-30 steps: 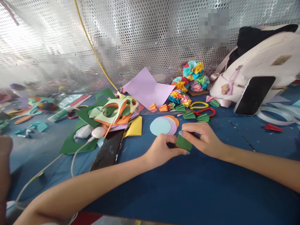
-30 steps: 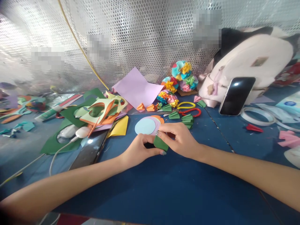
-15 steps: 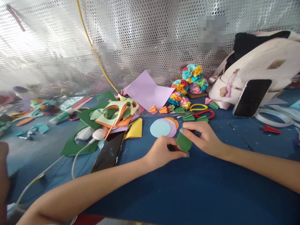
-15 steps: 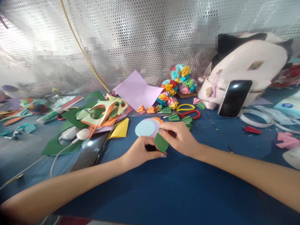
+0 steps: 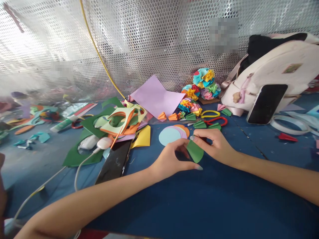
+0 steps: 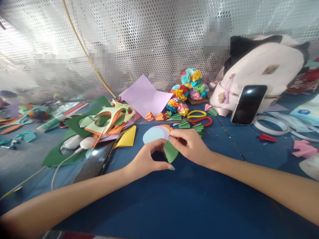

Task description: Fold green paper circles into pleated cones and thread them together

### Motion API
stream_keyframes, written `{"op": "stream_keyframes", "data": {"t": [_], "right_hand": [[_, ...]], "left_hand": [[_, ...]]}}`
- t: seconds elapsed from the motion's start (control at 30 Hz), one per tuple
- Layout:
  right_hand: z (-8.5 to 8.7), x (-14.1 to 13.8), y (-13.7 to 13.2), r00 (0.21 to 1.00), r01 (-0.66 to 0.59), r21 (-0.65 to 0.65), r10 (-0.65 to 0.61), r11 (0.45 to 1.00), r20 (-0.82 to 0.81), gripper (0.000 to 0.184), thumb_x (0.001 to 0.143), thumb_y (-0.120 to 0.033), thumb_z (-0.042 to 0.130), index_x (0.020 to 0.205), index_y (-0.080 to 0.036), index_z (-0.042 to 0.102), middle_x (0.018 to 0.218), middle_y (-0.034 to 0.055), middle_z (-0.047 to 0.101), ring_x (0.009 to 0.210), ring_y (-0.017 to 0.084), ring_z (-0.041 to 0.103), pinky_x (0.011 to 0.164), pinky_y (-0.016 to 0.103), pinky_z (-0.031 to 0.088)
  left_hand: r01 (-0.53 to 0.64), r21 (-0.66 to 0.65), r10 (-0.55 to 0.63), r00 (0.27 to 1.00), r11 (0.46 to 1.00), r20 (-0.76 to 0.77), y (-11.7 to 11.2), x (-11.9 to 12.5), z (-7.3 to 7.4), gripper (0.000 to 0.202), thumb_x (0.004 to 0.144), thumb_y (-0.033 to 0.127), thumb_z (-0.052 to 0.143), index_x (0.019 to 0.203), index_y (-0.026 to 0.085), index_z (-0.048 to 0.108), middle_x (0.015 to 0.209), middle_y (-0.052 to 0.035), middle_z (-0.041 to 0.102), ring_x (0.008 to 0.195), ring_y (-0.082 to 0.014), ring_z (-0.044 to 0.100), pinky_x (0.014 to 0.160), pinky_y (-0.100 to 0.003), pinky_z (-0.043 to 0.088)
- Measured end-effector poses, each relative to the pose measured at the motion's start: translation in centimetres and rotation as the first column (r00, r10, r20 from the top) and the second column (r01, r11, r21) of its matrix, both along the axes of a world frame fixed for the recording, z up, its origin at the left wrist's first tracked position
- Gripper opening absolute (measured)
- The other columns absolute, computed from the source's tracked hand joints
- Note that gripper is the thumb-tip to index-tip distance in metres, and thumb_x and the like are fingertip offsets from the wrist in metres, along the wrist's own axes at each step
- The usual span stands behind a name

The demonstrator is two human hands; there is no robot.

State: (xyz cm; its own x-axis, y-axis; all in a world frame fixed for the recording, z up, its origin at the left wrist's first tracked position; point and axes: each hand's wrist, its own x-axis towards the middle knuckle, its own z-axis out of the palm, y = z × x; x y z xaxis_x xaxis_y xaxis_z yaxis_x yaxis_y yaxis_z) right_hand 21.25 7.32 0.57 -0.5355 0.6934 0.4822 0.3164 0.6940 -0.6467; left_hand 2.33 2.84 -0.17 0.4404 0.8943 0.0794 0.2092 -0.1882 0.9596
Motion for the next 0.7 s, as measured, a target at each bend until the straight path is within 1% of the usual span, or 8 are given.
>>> {"op": "stream_keyframes", "data": {"t": [0.07, 0.17, 0.23, 0.3, 0.4, 0.53, 0.6, 0.7], "right_hand": [[-0.1, 0.1, 0.1, 1.0, 0.002, -0.029, -0.002, 1.0, 0.009, 0.033, 0.094, -0.025, 0.048, 0.064, -0.019, 0.036, 0.059, -0.0052, 0.032, 0.054, 0.009, 0.032, 0.049, 0.024, 0.025], [-0.3, 0.1, 0.0, 1.0, -0.003, -0.112, 0.005, 0.994, 0.014, 0.035, 0.094, -0.027, 0.048, 0.063, -0.019, 0.036, 0.058, -0.0053, 0.03, 0.054, 0.009, 0.031, 0.049, 0.025, 0.024], [-0.3, 0.0, -0.1, 0.999, -0.024, -0.175, 0.028, 0.984, 0.022, 0.034, 0.094, -0.029, 0.048, 0.063, -0.019, 0.038, 0.059, -0.0052, 0.031, 0.054, 0.009, 0.031, 0.049, 0.024, 0.024], [-0.3, 0.0, -0.3, 0.998, -0.051, -0.223, 0.06, 0.974, 0.034, 0.033, 0.094, -0.029, 0.048, 0.063, -0.018, 0.039, 0.059, -0.0053, 0.031, 0.054, 0.009, 0.031, 0.049, 0.024, 0.024], [-0.5, 0.1, -0.3, 0.996, -0.057, -0.272, 0.074, 0.961, 0.051, 0.032, 0.094, -0.026, 0.047, 0.063, -0.018, 0.039, 0.058, -0.0055, 0.03, 0.054, 0.008, 0.03, 0.049, 0.025, 0.022], [-0.9, 0.3, 0.1, 0.997, -0.058, -0.358, 0.074, 0.932, 0.031, 0.033, 0.094, -0.027, 0.044, 0.062, -0.017, 0.044, 0.057, -0.0052, 0.034, 0.053, 0.008, 0.031, 0.048, 0.025, 0.023], [-1.0, 0.5, 0.3, 0.996, -0.074, -0.403, 0.086, 0.912, 0.014, 0.035, 0.096, -0.028, 0.043, 0.062, -0.017, 0.047, 0.055, -0.0051, 0.039, 0.051, 0.008, 0.036, 0.048, 0.024, 0.026], [-1.2, 0.7, 0.5, 0.995, -0.101, -0.428, 0.096, 0.898, -0.034, 0.037, 0.097, -0.03, 0.043, 0.062, -0.017, 0.048, 0.052, -0.0049, 0.046, 0.049, 0.008, 0.042, 0.049, 0.023, 0.03]], "left_hand": [[-0.017, 0.059, 0.017, 1.0, 0.998, 0.005, 0.0, -0.2, -0.1, 0.062, 0.062, 0.032, 0.086, 0.112, 0.017, 0.054, 0.101, -0.0054, 0.061, 0.083, -0.0169, 0.059, 0.08, -0.031, 0.05], [-0.055, 0.293, 0.088, 0.991, 0.954, -0.102, 0.0, -0.5, 0.1, 0.067, 0.064, 0.022, 0.085, 0.119, 0.022, 0.046, 0.112, -0.0064, 0.057, 0.093, -0.0194, 0.059, 0.087, -0.036, 0.048], [-0.058, 0.478, 0.184, 0.958, 0.876, -0.22, 0.0, -0.7, 0.4, 0.053, 0.071, 0.01, 0.077, 0.114, 0.024, 0.049, 0.109, -0.0048, 0.057, 0.1, -0.021, 0.056, 0.092, -0.039, 0.044], [-0.084, 0.582, 0.256, 0.941, 0.809, -0.22, 0.1, -0.8, 0.7, 0.041, 0.075, 0.002, 0.068, 0.106, 0.023, 0.053, 0.108, -0.0044, 0.056, 0.105, -0.0212, 0.054, 0.09, -0.038, 0.044], [-0.117, 0.657, 0.282, 0.947, 0.744, -0.15, 0.4, -1.1, 1.0, 0.032, 0.078, 0.004, 0.067, 0.102, 0.022, 0.057, 0.104, -0.004, 0.057, 0.101, -0.0195, 0.055, 0.086, -0.035, 0.045], [0.005, 0.75, 0.239, 0.947, 0.661, -0.216, 0.6, -1.1, 1.0, 0.016, 0.082, 0.011, 0.069, 0.091, 0.023, 0.067, 0.098, -0.0034, 0.062, 0.093, -0.0179, 0.059, 0.083, -0.035, 0.042], [0.037, 0.751, 0.221, 0.945, 0.659, -0.241, 0.7, -1.0, 1.0, 0.011, 0.083, 0.013, 0.068, 0.086, 0.024, 0.07, 0.092, -0.0021, 0.066, 0.085, -0.0165, 0.06, 0.081, -0.035, 0.041], [-0.043, 0.671, 0.227, 0.955, 0.74, -0.189, 0.9, -1.0, 0.8, 0.01, 0.083, 0.012, 0.067, 0.084, 0.022, 0.069, 0.084, -0.0016, 0.069, 0.082, -0.0163, 0.062, 0.08, -0.034, 0.043]]}}
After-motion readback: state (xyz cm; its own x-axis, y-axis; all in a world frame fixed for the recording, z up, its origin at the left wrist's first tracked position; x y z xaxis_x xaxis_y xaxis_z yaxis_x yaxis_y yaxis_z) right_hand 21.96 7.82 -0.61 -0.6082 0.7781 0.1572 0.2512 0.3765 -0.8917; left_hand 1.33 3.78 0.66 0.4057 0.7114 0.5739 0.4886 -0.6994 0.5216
